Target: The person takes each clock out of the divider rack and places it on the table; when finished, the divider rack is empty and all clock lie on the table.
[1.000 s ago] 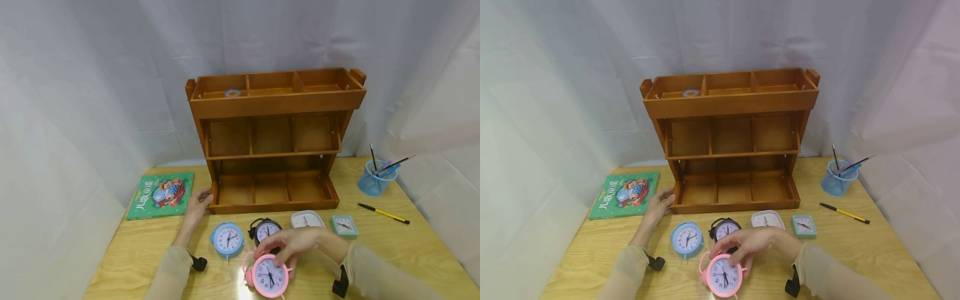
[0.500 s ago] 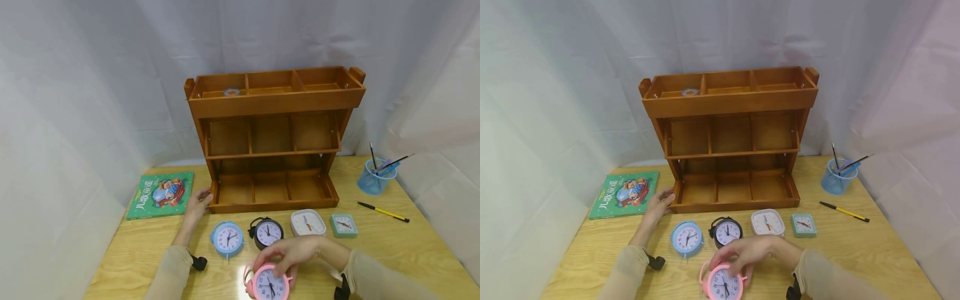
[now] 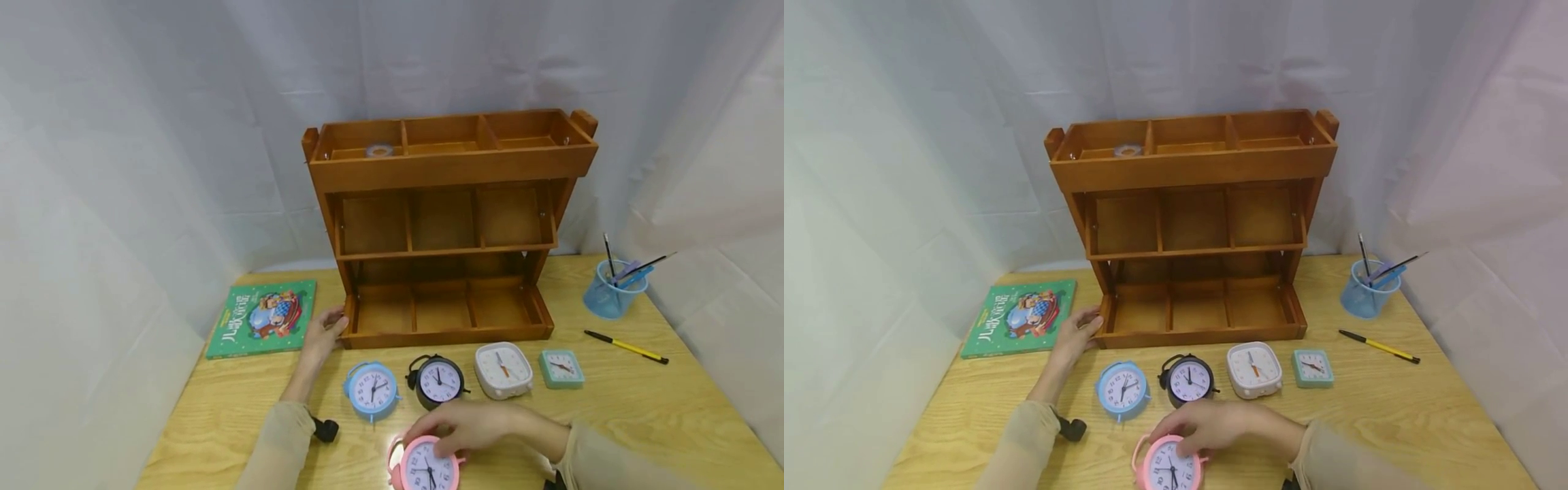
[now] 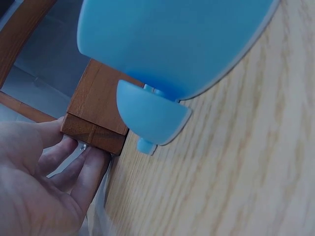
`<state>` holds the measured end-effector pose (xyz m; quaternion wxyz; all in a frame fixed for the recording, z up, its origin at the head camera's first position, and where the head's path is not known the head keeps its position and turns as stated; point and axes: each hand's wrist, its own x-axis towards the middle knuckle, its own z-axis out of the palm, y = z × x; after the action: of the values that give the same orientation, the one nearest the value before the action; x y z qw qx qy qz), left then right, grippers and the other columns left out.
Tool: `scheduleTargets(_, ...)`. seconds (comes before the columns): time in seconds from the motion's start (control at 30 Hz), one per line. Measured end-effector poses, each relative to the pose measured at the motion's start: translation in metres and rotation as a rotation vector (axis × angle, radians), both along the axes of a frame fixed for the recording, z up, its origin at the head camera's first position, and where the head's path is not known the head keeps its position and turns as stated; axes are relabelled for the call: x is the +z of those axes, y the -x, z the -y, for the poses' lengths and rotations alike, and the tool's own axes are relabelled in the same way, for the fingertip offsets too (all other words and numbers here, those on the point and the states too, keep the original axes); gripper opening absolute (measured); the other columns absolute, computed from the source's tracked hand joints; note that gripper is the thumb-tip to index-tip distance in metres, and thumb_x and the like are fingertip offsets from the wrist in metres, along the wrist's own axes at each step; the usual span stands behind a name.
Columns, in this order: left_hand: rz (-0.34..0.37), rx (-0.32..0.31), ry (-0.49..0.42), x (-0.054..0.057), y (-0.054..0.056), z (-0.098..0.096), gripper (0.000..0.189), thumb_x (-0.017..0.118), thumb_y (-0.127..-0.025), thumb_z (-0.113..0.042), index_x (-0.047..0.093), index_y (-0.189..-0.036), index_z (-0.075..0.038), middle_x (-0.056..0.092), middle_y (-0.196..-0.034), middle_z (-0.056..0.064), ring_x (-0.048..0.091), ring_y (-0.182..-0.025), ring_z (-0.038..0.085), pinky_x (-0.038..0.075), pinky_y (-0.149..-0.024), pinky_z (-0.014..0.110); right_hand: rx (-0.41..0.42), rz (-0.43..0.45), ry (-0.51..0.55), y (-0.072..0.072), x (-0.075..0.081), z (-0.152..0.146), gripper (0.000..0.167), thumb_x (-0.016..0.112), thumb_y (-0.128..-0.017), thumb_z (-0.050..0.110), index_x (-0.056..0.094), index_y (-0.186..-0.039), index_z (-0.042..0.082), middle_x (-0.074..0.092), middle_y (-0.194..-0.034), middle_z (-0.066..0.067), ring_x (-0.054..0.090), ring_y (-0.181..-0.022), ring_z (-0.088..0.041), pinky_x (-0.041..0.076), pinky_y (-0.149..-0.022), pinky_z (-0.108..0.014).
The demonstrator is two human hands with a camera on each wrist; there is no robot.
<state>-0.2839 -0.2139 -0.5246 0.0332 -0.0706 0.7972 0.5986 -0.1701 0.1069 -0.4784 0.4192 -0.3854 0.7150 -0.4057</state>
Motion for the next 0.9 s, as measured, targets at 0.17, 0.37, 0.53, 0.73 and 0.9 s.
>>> scheduleTargets(0.17, 0.001, 0.002, -0.002, -0.001, 0.000, 0.001, 0.044, 0.059, -0.109, -0.018, 0.055, -0.151, -0.003, 0.058, -0.144, 0.026, 0.063, -0.126, 0.033, 0.062, -0.088, 0.036, 0.024, -0.402, -0.131, -0.006, 0.006, 0.008, 0.045, 0.067, -0.102, 0.013, 0.065, -0.144, 0.027, 0.069, -0.137, 0.015, 0.062, -0.107, 0.005, 0.054, -0.093, -0.020)
scheduleTargets(0.37, -0.003, 0.007, 0.014, -0.001, -0.001, 0.001, 0.044, 0.058, -0.109, -0.018, 0.055, -0.151, -0.003, 0.059, -0.143, 0.026, 0.062, -0.127, 0.034, 0.062, -0.090, 0.038, -0.003, -0.543, -0.216, -0.013, 0.011, 0.013, 0.044, 0.071, -0.099, 0.017, 0.066, -0.142, 0.028, 0.069, -0.119, 0.015, 0.055, -0.100, 0.006, 0.050, -0.090, -0.019)
scheduleTargets(0.53, -0.007, 0.015, 0.029, -0.001, -0.002, 0.001, 0.043, 0.057, -0.110, -0.017, 0.055, -0.150, -0.003, 0.059, -0.142, 0.026, 0.063, -0.124, 0.032, 0.061, -0.088, 0.035, -0.051, -0.569, -0.214, -0.016, 0.015, 0.012, 0.041, 0.072, -0.099, 0.023, 0.067, -0.140, 0.027, 0.070, -0.124, 0.013, 0.060, -0.107, 0.003, 0.053, -0.094, -0.023)
scheduleTargets(0.73, -0.034, -0.007, 0.086, 0.002, -0.001, 0.002, 0.042, 0.055, -0.111, -0.015, 0.054, -0.150, -0.001, 0.060, -0.141, 0.029, 0.065, -0.122, 0.037, 0.062, -0.086, 0.038, -0.185, -0.583, -0.148, -0.002, 0.027, 0.005, 0.035, 0.069, -0.103, 0.023, 0.069, -0.138, 0.020, 0.073, -0.131, 0.002, 0.067, -0.110, -0.006, 0.058, -0.092, -0.025)
scheduleTargets(0.9, -0.115, -0.089, 0.405, 0.020, -0.006, -0.006, 0.051, 0.057, -0.109, -0.018, 0.046, -0.156, -0.003, 0.053, -0.152, 0.029, 0.057, -0.135, 0.046, 0.054, -0.107, 0.056, -0.360, -0.847, -0.154, 0.022, 0.026, -0.011, 0.043, 0.072, -0.101, 0.026, 0.065, -0.142, 0.016, 0.065, -0.142, -0.009, 0.066, -0.124, -0.026, 0.061, -0.094, -0.041)
